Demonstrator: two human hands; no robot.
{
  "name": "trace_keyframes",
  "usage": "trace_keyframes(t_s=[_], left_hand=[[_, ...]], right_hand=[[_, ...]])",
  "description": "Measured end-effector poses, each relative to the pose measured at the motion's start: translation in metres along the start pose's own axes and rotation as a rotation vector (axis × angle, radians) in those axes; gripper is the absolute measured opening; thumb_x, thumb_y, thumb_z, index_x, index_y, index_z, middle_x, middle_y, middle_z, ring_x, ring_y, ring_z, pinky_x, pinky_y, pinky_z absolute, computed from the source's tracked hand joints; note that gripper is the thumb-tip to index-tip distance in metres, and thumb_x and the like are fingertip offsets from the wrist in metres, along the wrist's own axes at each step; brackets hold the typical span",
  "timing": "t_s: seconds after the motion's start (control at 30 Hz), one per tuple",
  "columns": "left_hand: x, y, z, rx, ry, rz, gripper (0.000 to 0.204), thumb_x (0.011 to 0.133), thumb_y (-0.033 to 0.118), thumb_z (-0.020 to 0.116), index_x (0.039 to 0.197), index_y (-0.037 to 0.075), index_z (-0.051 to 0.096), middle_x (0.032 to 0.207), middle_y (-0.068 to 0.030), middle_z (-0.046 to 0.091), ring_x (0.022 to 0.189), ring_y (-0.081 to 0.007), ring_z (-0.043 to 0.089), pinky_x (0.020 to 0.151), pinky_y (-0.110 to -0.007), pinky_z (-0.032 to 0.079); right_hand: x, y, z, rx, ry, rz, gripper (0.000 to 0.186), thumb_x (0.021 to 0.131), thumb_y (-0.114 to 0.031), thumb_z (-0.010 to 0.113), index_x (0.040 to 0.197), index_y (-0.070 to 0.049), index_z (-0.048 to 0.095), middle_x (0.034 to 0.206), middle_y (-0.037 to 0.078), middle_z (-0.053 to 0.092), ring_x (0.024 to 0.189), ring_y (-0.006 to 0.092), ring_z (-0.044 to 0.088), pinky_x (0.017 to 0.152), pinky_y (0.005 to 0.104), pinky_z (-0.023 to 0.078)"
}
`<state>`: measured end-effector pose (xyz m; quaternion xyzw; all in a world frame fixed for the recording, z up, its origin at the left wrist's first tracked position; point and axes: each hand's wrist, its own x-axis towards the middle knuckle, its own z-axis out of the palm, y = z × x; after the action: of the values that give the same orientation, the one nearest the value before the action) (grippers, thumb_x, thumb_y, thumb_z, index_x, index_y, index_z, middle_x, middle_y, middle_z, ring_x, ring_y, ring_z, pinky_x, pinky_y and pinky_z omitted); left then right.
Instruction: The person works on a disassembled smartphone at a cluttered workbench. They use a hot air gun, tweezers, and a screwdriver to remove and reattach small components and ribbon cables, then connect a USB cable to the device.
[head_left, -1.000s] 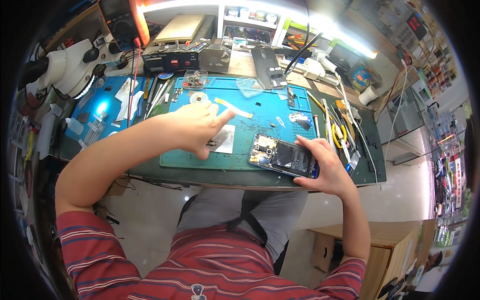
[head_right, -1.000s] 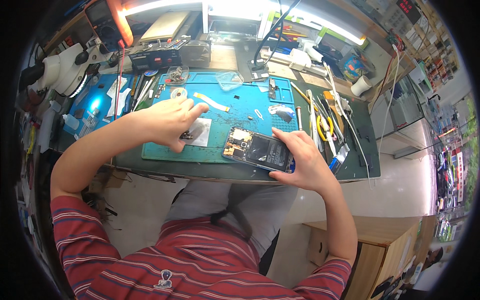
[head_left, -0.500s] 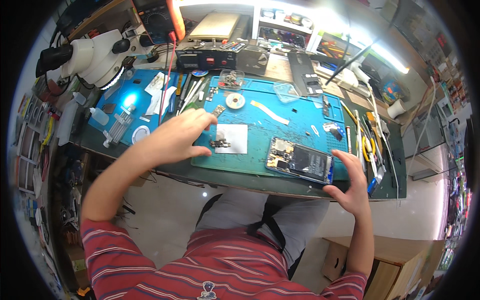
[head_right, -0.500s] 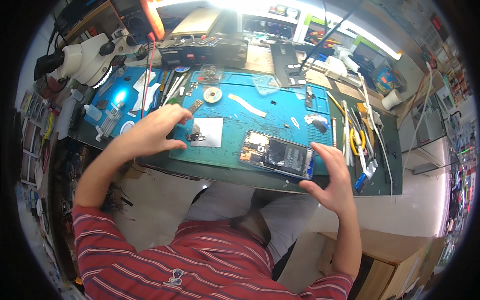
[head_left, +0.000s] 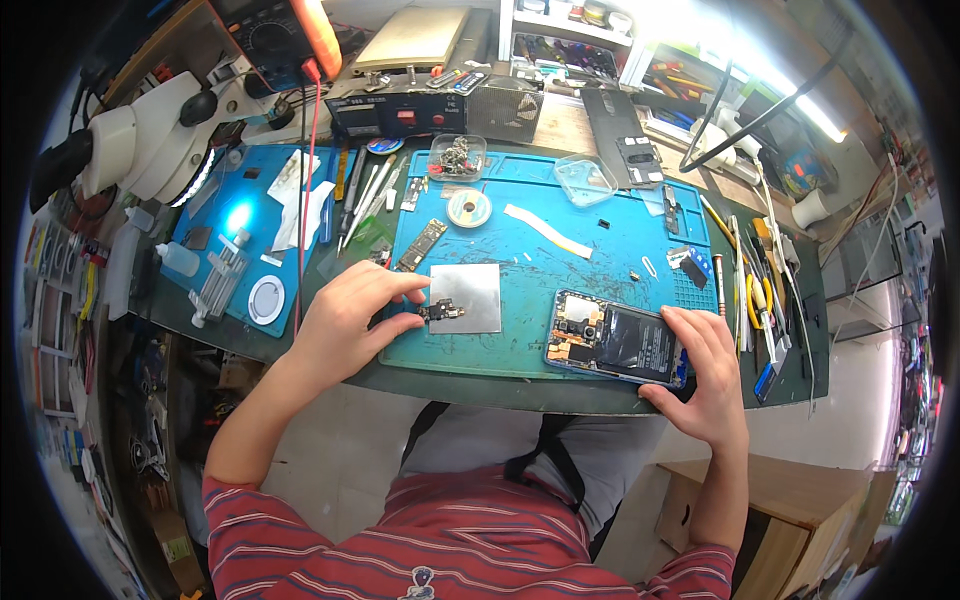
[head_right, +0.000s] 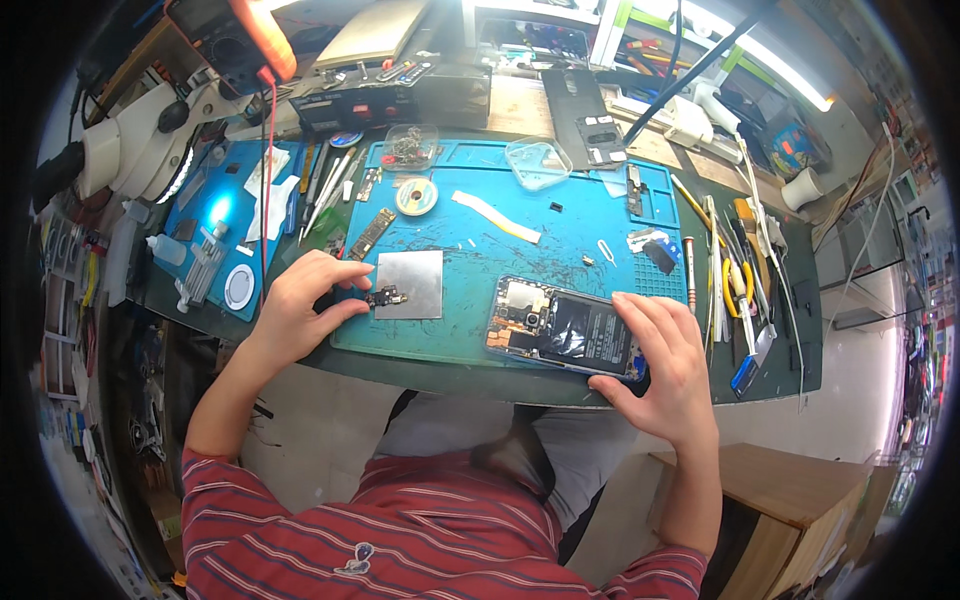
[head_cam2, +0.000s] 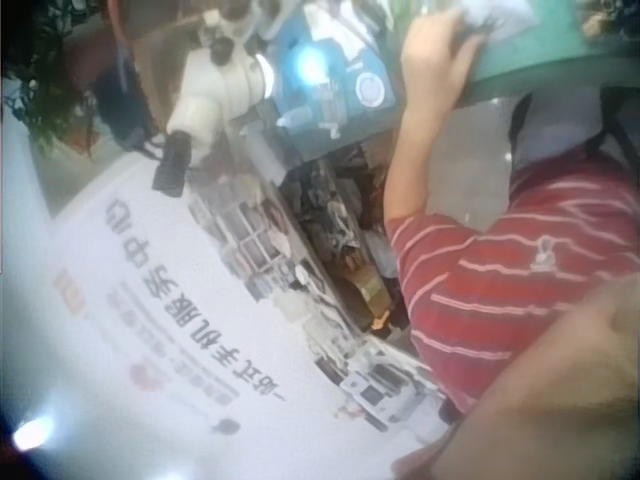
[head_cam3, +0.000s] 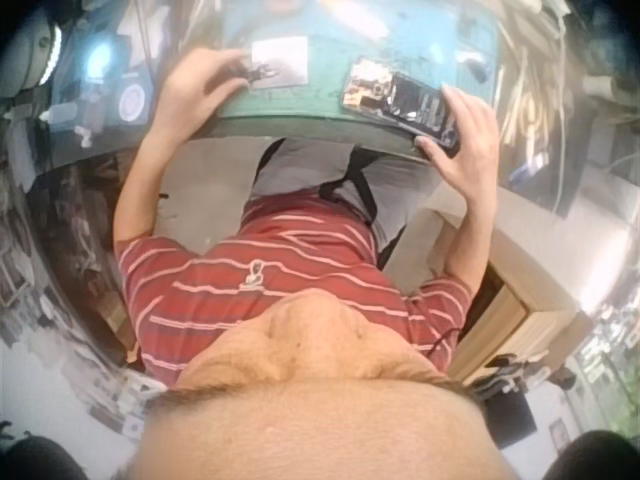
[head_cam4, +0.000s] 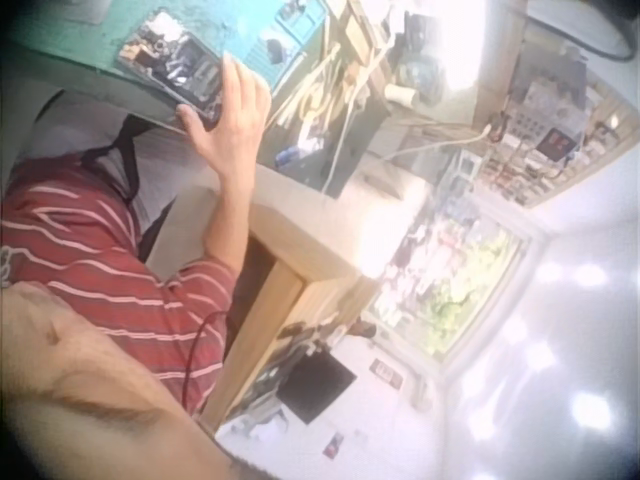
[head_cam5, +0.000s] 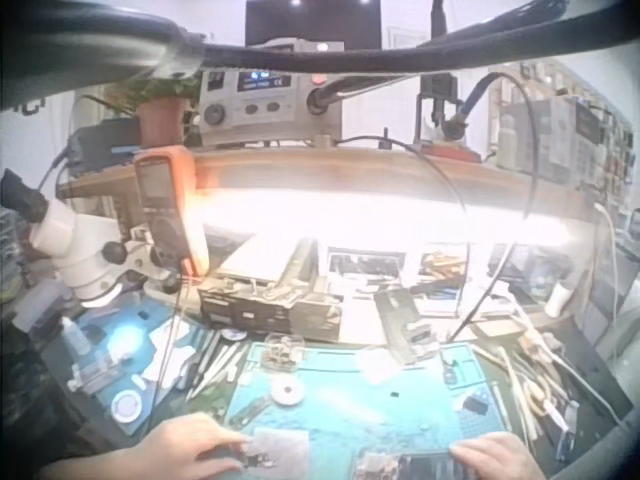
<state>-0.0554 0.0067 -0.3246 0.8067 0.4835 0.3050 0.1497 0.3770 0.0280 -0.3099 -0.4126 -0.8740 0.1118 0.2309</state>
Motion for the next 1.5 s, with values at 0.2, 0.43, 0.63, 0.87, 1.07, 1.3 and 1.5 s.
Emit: trace_keyframes(t_s=[0.2,0.43,0.63,0.87,1.07,1.3,1.5], left_hand=[[0.003,-0.009,0.004,-0.060,0.039,0.057,0.041,0.086,0.001,0.082,0.126,0.005,0.071,0.101,-0.0074,0.076,0.090,-0.0269,0.070,0.080,-0.039,0.056],[0.004,-0.005,0.002,-0.036,0.043,0.050,0.040,0.087,0.004,0.084,0.124,0.004,0.068,0.100,-0.0076,0.075,0.089,-0.0243,0.071,0.078,-0.035,0.056],[0.007,0.002,-0.001,-0.109,0.015,-0.164,0.055,0.084,0.013,0.091,0.130,0.005,0.061,0.111,-0.0077,0.075,0.092,-0.0169,0.070,0.077,-0.030,0.054],[0.014,0.031,0.018,0.192,0.113,-0.216,0.067,0.084,0.019,0.092,0.138,0.003,0.055,0.099,-0.0086,0.069,0.085,-0.0209,0.067,0.078,-0.034,0.057],[0.014,0.034,0.024,0.251,0.126,-0.245,0.063,0.085,0.009,0.087,0.138,0.004,0.054,0.096,-0.0080,0.069,0.086,-0.0223,0.067,0.078,-0.035,0.057],[0.017,0.032,0.018,0.219,0.071,-0.325,0.060,0.087,0.005,0.083,0.139,0.002,0.053,0.092,-0.0073,0.069,0.084,-0.0200,0.066,0.078,-0.034,0.055],[0.040,0.037,0.007,-0.025,0.035,-0.457,0.058,0.089,0.005,0.080,0.139,0.002,0.052,0.095,-0.0063,0.070,0.083,-0.0122,0.062,0.077,-0.029,0.053]], right_hand=[[0.003,0.009,0.001,0.093,-0.042,0.038,0.086,0.068,-0.028,0.092,0.144,0.001,0.061,0.140,0.019,0.064,0.128,0.0397,0.056,0.112,0.0501,0.043],[0.005,0.003,0.002,0.053,-0.065,0.021,0.090,0.071,-0.032,0.091,0.149,0.000,0.057,0.147,0.019,0.059,0.134,0.0420,0.052,0.118,0.0535,0.037],[-0.007,0.009,0.002,0.006,-0.037,0.033,0.098,0.080,-0.051,0.086,0.154,0.002,0.050,0.154,0.021,0.055,0.146,0.0411,0.047,0.125,0.0561,0.028],[-0.008,0.009,0.008,-0.021,0.063,-0.033,0.095,0.081,-0.058,0.084,0.149,0.001,0.055,0.147,0.020,0.060,0.138,0.0413,0.053,0.124,0.0615,0.027],[-0.014,0.012,0.011,0.013,0.159,-0.062,0.090,0.083,-0.056,0.083,0.148,-0.001,0.056,0.144,0.019,0.063,0.135,0.0406,0.056,0.124,0.0616,0.028],[-0.017,0.014,0.010,0.060,0.215,-0.074,0.085,0.084,-0.052,0.083,0.147,-0.001,0.058,0.143,0.018,0.064,0.134,0.0396,0.057,0.123,0.0618,0.029],[-0.017,0.016,0.010,0.090,0.275,-0.097,0.078,0.087,-0.050,0.082,0.145,-0.001,0.060,0.139,0.018,0.065,0.133,0.0376,0.057,0.122,0.0615,0.031]])
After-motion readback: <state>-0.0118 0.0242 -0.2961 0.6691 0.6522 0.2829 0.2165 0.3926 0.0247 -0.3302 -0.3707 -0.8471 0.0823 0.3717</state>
